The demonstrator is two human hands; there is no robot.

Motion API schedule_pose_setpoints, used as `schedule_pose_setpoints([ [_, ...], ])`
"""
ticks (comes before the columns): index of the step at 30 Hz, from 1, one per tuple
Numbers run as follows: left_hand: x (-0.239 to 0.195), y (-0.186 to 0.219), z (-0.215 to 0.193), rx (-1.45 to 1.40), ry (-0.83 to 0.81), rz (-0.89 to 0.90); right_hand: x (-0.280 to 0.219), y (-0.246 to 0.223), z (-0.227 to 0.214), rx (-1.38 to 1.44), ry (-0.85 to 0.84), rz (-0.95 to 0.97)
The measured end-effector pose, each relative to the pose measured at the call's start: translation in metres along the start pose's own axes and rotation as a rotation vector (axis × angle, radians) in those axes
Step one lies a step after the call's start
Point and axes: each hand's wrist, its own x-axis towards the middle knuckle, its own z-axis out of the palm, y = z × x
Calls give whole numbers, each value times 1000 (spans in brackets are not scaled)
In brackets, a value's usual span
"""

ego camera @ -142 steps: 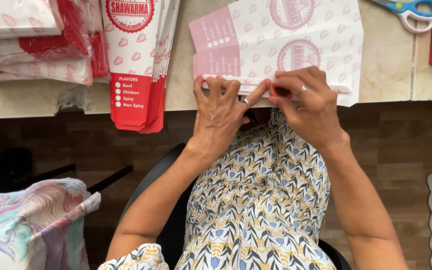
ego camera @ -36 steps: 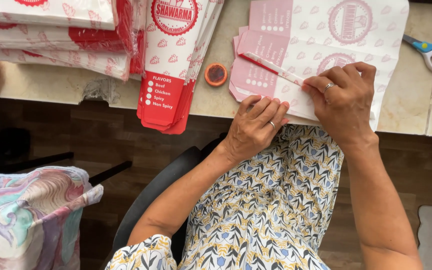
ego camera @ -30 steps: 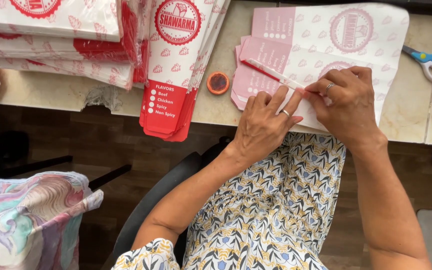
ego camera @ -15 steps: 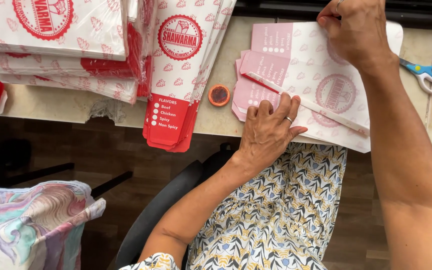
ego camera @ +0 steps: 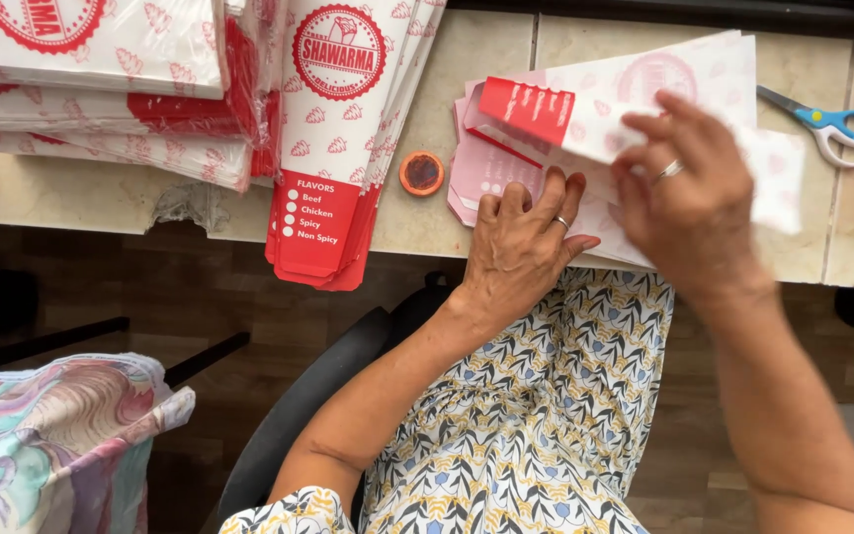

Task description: Folding the top edges of paper shawarma bags and stacking them neatly

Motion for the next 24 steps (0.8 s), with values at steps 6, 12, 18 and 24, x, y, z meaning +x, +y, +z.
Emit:
schedule_pose_setpoints([
  [6,-3,-3,11,-197,219,27,-26,-13,33,71,101,77],
  [12,10,-25,22,-366,218,93,-23,-16,31,108,46,183],
  [18,50,-81,32,-129,261,418,-26,-11,33,75,39,150],
  [24,62,-95,5,-168,-171,489,-29,-13,18,179,67,53],
])
